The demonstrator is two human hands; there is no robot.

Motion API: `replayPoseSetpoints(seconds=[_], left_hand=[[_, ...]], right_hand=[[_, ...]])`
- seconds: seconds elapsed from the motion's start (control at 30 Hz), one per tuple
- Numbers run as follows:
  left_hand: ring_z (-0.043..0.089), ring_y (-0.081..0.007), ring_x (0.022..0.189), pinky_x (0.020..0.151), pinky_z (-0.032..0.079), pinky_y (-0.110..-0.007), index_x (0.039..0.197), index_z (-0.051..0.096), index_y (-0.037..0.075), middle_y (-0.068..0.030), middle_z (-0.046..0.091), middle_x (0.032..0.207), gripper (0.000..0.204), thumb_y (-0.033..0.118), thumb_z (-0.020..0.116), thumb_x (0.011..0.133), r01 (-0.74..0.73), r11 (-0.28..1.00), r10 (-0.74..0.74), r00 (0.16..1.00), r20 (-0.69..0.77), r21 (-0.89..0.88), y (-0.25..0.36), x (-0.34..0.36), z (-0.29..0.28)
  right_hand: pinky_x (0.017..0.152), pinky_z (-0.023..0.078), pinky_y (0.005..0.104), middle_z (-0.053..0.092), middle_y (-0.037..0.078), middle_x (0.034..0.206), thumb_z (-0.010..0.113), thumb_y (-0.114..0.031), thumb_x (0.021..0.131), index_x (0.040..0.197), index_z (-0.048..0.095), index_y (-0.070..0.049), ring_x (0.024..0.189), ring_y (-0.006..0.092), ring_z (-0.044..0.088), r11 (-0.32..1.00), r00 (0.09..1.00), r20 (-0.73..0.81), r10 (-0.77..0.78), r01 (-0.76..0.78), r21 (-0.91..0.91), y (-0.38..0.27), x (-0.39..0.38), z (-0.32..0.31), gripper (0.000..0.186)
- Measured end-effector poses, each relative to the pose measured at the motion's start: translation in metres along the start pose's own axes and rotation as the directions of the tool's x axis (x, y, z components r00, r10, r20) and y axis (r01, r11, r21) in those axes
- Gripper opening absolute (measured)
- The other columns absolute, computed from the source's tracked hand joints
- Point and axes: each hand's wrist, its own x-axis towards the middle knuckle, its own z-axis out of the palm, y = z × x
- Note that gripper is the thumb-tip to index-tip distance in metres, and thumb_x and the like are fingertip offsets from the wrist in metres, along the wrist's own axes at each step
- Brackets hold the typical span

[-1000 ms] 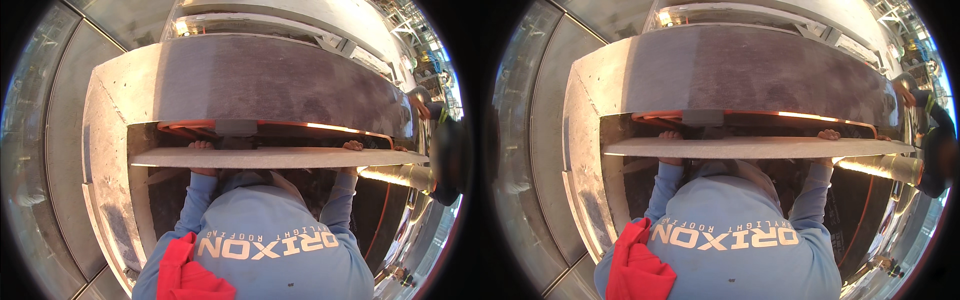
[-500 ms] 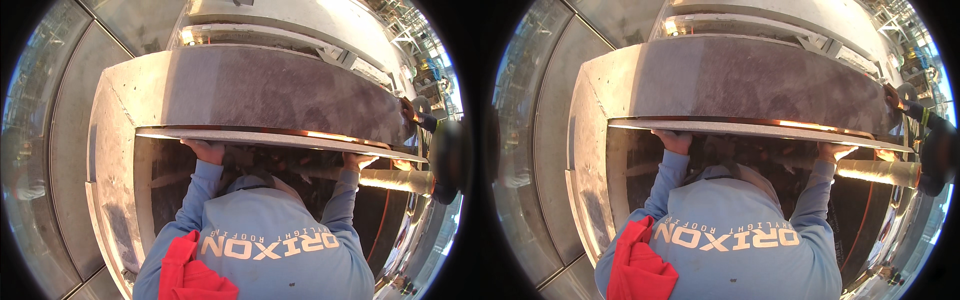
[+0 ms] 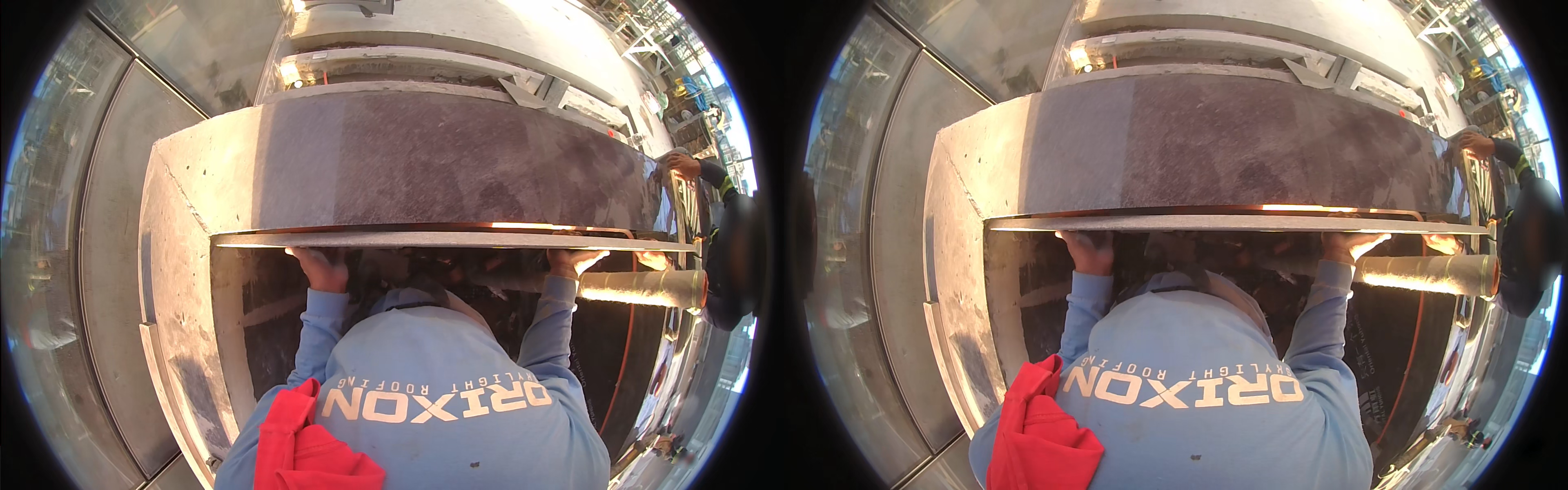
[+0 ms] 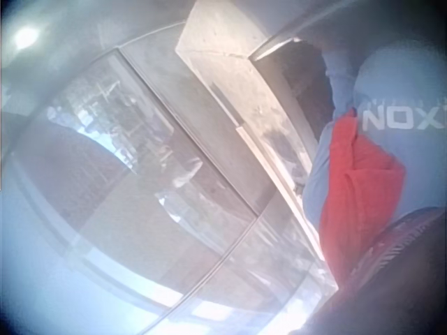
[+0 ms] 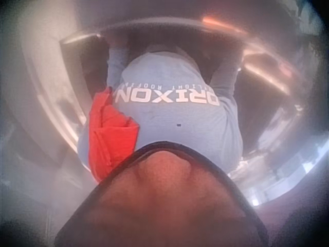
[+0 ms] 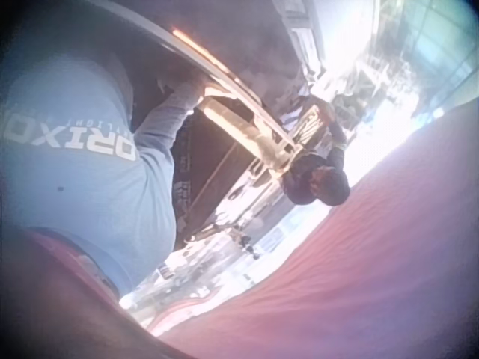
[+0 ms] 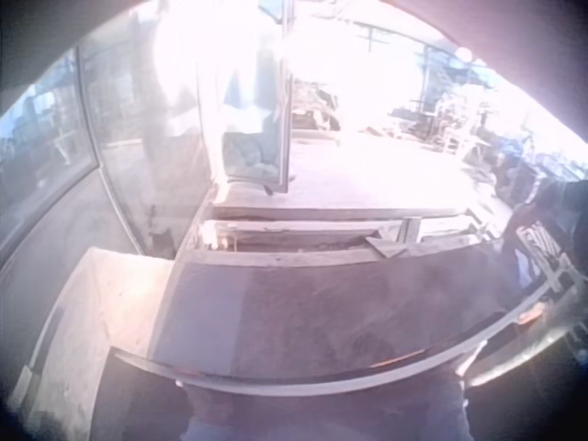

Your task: The person uses an angle grinder to cut a metal sheet on a rooftop. They reposition the sheet, continue cutting, and then use a utility knife to trim a flexible roofing membrane. Finally, they place a metal trim piece into the cut opening.

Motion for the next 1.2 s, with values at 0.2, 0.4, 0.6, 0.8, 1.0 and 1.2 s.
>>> replayPoseSetpoints(seconds=[0.2, 0.4, 0.6, 0.8, 1.0, 1.2], left_hand=[[0.068, -0.0221, 0.104, 0.098, 0.056, -0.047, 0.114, 0.064, 0.022, -0.0023, 0.073, 0.108, 0.054, 0.072, 0.060, 0.094, 0.098, 0.989, -0.072, 0.972, 0.221, -0.106, -0.002, 0.026, -0.047], [0.069, -0.0250, 0.106, 0.099, 0.056, -0.048, 0.117, 0.066, 0.016, -0.0065, 0.072, 0.113, 0.039, 0.052, 0.065, 0.100, -0.051, 0.998, 0.039, 0.917, 0.396, 0.020, 0.016, 0.013, -0.041], [0.068, -0.0285, 0.110, 0.101, 0.055, -0.048, 0.121, 0.064, 0.014, -0.0110, 0.068, 0.124, 0.046, 0.055, 0.059, 0.102, -0.072, 0.986, 0.016, 0.940, 0.340, 0.153, 0.019, 0.001, -0.028], [0.060, -0.0335, 0.124, 0.111, 0.046, -0.053, 0.141, 0.057, 0.013, -0.0145, 0.062, 0.136, 0.083, 0.081, 0.053, 0.092, 0.154, 0.987, -0.147, 0.975, 0.166, -0.035, 0.030, -0.006, -0.014], [0.049, -0.0330, 0.137, 0.117, 0.040, -0.055, 0.148, 0.051, 0.010, -0.0157, 0.052, 0.148, 0.105, 0.092, 0.049, 0.083, 0.117, 0.993, -0.117, 0.993, 0.032, -0.012, 0.026, -0.014, -0.003], [0.044, -0.0345, 0.145, 0.120, 0.034, -0.056, 0.159, 0.039, 0.013, -0.0178, 0.046, 0.156, 0.112, 0.094, 0.048, 0.082, 0.100, 0.995, -0.101, 0.994, 0.032, 0.021, 0.028, -0.018, 0.005]], right_hand=[[0.074, 0.055, 0.0417, 0.059, 0.005, 0.098, 0.070, -0.037, 0.085, 0.114, 0.055, -0.011, 0.087, 0.0196, 0.059, 0.999, 0.997, -0.069, 0.022, -0.019, 0.042, -0.006, 0.000, -0.005, 0.042], [0.079, 0.052, 0.0429, 0.059, 0.004, 0.105, 0.059, -0.059, 0.086, 0.118, 0.055, -0.016, 0.093, 0.0219, 0.058, 0.976, 0.974, -0.140, 0.178, -0.157, 0.148, -0.006, -0.015, 0.011, 0.054], [0.084, 0.049, 0.0440, 0.059, 0.003, 0.113, 0.047, -0.082, 0.086, 0.122, 0.056, -0.020, 0.098, 0.0242, 0.057, 0.959, 0.954, -0.160, 0.253, -0.225, 0.174, -0.005, -0.019, 0.012, 0.071], [0.114, 0.037, 0.0519, 0.048, 0.005, 0.151, 0.038, -0.094, 0.087, 0.151, 0.047, -0.024, 0.135, 0.0314, 0.045, 0.954, 0.916, -0.272, 0.294, -0.263, 0.146, 0.004, -0.010, 0.002, 0.095], [0.080, 0.047, 0.0491, 0.056, 0.010, 0.097, 0.040, -0.099, 0.081, 0.108, 0.059, -0.017, 0.088, 0.0324, 0.054, 0.944, 0.897, -0.309, 0.316, -0.267, 0.193, 0.016, 0.000, -0.006, 0.088], [0.106, 0.044, 0.0580, 0.062, 0.005, 0.126, 0.042, -0.097, 0.082, 0.130, 0.065, -0.026, 0.116, 0.0316, 0.057, 0.935, 0.876, -0.326, 0.356, -0.333, 0.126, 0.026, -0.004, 0.000, 0.089]])
